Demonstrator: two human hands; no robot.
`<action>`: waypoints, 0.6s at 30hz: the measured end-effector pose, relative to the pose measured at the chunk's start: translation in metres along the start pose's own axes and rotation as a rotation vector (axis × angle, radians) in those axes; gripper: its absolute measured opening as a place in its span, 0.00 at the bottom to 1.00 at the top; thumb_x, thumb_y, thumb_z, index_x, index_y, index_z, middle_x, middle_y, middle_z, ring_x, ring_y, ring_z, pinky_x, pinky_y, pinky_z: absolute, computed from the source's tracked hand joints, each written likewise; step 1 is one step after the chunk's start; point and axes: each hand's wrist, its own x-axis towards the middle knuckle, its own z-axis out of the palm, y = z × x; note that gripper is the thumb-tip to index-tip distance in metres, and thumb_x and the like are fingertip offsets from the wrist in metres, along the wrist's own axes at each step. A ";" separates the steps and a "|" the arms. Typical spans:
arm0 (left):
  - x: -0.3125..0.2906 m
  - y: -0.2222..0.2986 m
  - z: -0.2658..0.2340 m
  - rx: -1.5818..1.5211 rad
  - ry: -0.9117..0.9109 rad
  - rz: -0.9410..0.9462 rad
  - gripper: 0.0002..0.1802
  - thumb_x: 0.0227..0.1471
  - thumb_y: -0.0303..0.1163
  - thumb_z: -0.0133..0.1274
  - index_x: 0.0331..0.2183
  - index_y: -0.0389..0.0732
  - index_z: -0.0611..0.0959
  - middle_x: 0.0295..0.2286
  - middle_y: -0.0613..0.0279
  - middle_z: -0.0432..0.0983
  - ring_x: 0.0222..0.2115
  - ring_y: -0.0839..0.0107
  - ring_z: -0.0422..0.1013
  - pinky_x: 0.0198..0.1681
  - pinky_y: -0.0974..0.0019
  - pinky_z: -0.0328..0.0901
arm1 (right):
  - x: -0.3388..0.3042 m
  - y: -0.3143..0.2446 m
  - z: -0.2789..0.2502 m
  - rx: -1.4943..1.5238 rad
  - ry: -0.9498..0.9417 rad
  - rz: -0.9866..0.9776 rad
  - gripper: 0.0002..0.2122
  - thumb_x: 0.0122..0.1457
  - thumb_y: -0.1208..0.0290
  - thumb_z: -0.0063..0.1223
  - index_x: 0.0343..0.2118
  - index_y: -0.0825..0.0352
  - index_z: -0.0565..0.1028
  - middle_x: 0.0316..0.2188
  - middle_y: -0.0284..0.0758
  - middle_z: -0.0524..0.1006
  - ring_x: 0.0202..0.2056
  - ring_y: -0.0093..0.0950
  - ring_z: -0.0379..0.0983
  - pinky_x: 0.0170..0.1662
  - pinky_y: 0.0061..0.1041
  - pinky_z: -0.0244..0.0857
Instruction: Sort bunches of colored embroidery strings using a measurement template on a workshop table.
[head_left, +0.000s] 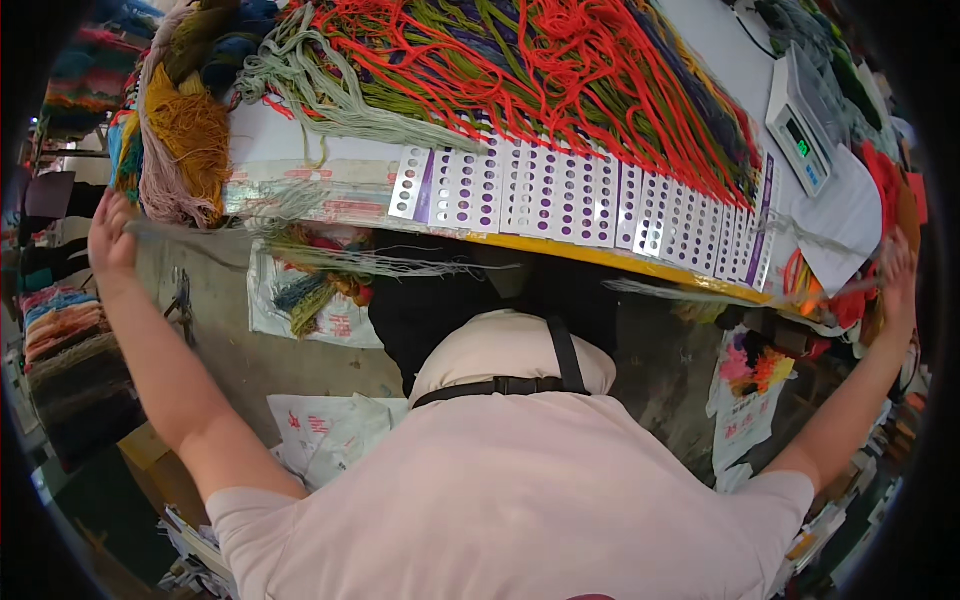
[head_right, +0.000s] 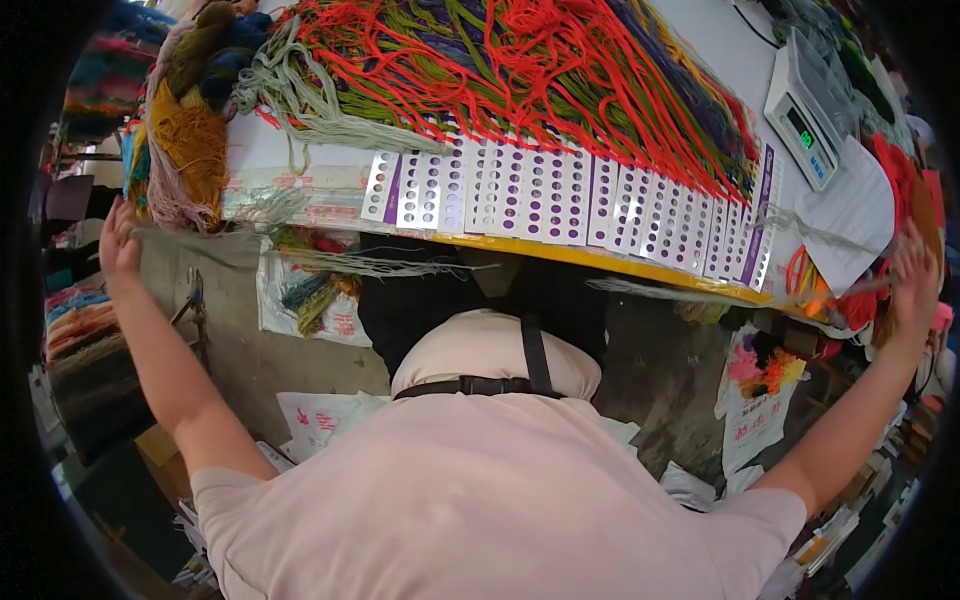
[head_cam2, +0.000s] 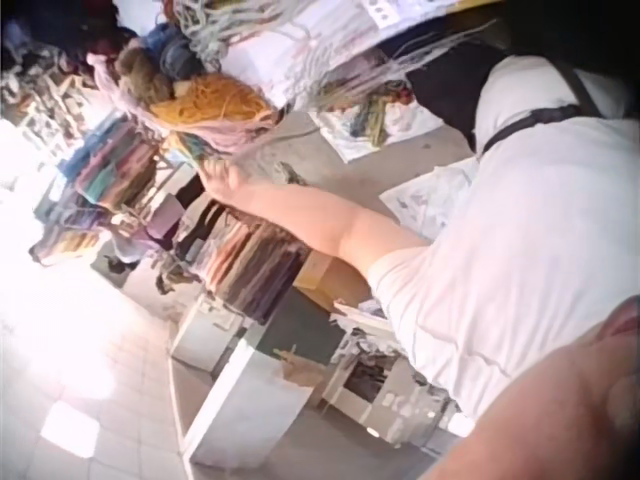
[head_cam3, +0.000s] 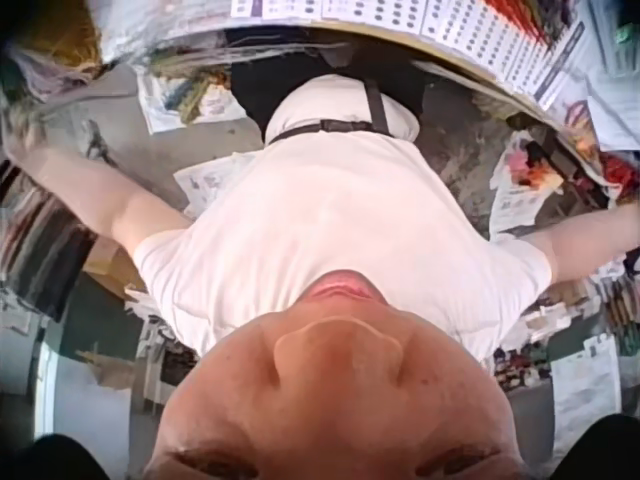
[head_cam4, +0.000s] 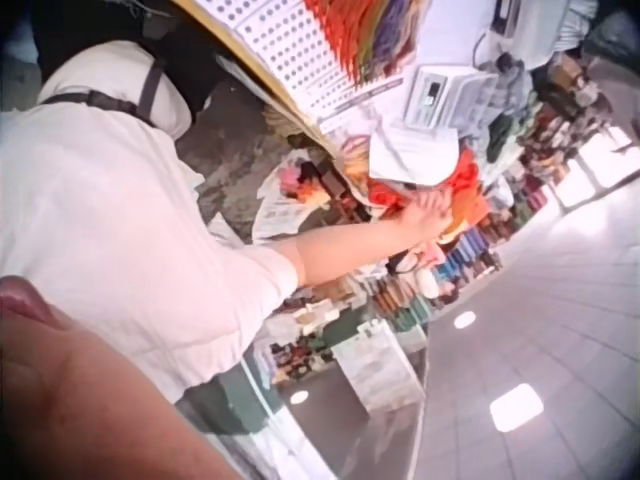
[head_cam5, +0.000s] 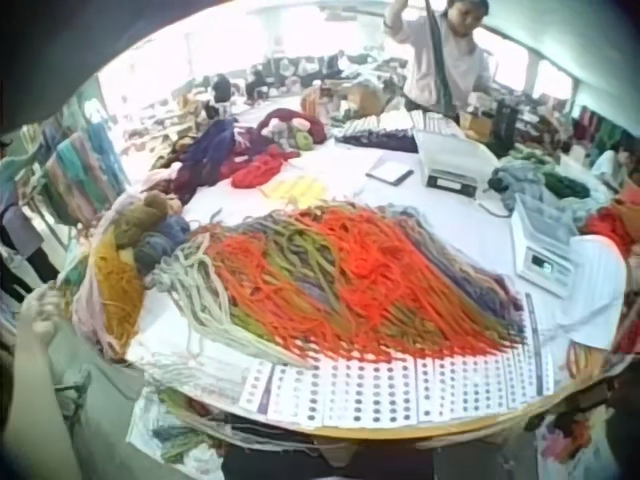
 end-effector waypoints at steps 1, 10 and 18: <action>0.014 -0.053 0.029 -0.071 -0.043 0.000 0.07 0.61 0.25 0.35 0.31 0.38 0.67 0.19 0.70 0.52 0.14 0.81 0.48 0.15 0.76 0.46 | 0.006 -0.002 0.006 0.051 -0.333 0.038 0.21 0.65 0.67 0.35 0.58 0.72 0.58 0.40 0.29 0.71 0.21 0.11 0.52 0.22 0.10 0.48; 0.049 -0.396 0.119 0.677 -0.104 -0.461 0.17 0.57 0.35 0.46 0.45 0.35 0.75 0.20 0.72 0.68 0.14 0.87 0.57 0.12 0.81 0.49 | -0.099 0.155 0.434 0.016 -0.575 0.211 0.12 0.58 0.65 0.51 0.39 0.67 0.78 0.22 0.23 0.71 0.21 0.11 0.62 0.24 0.10 0.55; 0.075 -0.470 0.131 1.789 0.024 -0.130 0.13 0.46 0.34 0.55 0.30 0.34 0.77 0.21 0.59 0.73 0.23 0.70 0.70 0.25 0.66 0.64 | -0.097 0.235 0.504 -0.214 -0.466 0.090 0.10 0.53 0.67 0.54 0.28 0.70 0.79 0.18 0.30 0.76 0.17 0.16 0.69 0.23 0.17 0.63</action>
